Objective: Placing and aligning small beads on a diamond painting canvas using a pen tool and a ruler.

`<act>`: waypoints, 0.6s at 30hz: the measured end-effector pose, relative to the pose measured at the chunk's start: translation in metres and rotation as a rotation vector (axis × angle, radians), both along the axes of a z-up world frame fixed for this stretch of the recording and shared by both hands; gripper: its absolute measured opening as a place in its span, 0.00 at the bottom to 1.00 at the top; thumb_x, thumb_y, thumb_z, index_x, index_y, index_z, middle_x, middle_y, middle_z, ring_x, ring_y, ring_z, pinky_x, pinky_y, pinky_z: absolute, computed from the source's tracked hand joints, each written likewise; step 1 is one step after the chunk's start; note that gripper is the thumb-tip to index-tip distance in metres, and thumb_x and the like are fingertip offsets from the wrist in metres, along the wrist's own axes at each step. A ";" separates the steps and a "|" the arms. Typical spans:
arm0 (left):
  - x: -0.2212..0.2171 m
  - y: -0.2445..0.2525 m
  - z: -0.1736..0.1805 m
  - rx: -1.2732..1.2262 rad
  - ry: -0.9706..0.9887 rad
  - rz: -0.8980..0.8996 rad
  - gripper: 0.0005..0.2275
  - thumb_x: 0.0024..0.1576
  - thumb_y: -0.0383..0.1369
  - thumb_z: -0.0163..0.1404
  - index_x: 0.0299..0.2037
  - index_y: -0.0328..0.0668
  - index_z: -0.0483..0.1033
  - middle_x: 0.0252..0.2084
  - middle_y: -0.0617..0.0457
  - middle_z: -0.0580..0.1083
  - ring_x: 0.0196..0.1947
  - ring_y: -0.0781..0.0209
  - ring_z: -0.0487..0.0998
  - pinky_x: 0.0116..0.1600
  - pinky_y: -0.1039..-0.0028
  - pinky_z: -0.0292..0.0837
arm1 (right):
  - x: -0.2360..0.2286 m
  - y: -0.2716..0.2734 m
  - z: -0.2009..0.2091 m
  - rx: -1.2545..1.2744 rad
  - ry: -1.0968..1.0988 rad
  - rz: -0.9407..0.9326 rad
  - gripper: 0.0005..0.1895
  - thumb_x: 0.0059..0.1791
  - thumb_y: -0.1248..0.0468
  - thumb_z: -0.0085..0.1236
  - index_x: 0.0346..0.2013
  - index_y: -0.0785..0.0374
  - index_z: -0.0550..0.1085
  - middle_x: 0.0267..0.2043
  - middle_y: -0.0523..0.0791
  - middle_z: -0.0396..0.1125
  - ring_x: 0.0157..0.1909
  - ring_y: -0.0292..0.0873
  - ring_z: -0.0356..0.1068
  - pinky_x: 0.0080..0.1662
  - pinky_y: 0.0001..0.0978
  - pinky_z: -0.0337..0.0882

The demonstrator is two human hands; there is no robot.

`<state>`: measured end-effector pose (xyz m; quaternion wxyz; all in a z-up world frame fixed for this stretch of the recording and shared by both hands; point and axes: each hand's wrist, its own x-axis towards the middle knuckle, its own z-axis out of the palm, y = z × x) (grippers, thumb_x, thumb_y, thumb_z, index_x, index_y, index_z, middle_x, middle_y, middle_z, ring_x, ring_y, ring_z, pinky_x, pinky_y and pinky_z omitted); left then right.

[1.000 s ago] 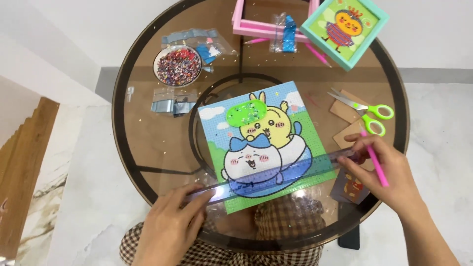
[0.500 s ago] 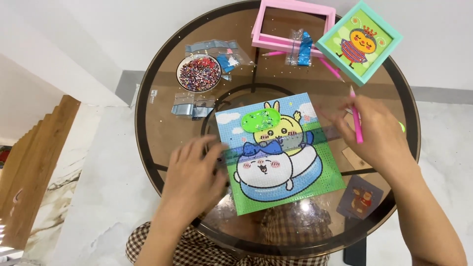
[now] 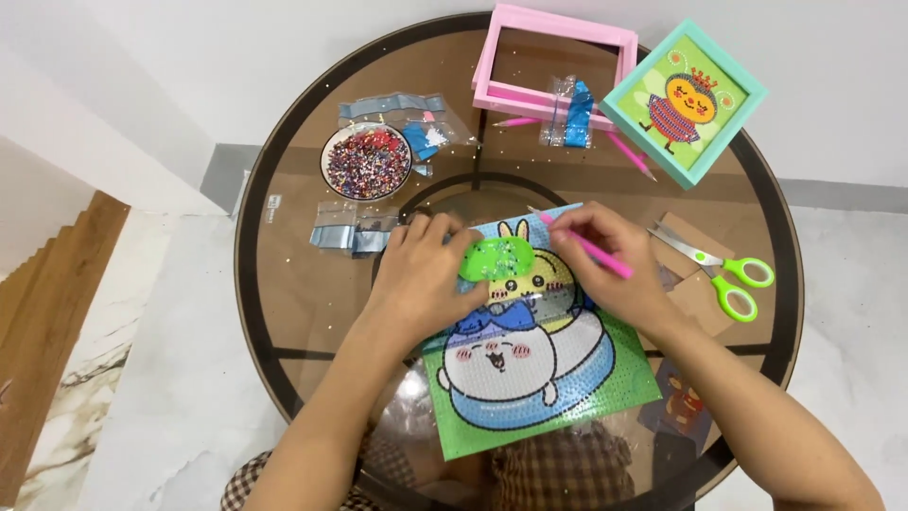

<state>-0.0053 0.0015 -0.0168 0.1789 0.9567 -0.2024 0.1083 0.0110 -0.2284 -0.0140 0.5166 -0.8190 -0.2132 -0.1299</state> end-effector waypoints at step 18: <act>0.000 -0.005 0.001 -0.187 0.000 -0.033 0.20 0.43 0.42 0.58 0.43 0.40 0.75 0.35 0.49 0.68 0.39 0.50 0.69 0.52 0.57 0.61 | -0.004 -0.004 -0.006 -0.171 -0.107 0.050 0.09 0.52 0.68 0.49 0.29 0.59 0.75 0.20 0.42 0.69 0.22 0.39 0.68 0.32 0.29 0.69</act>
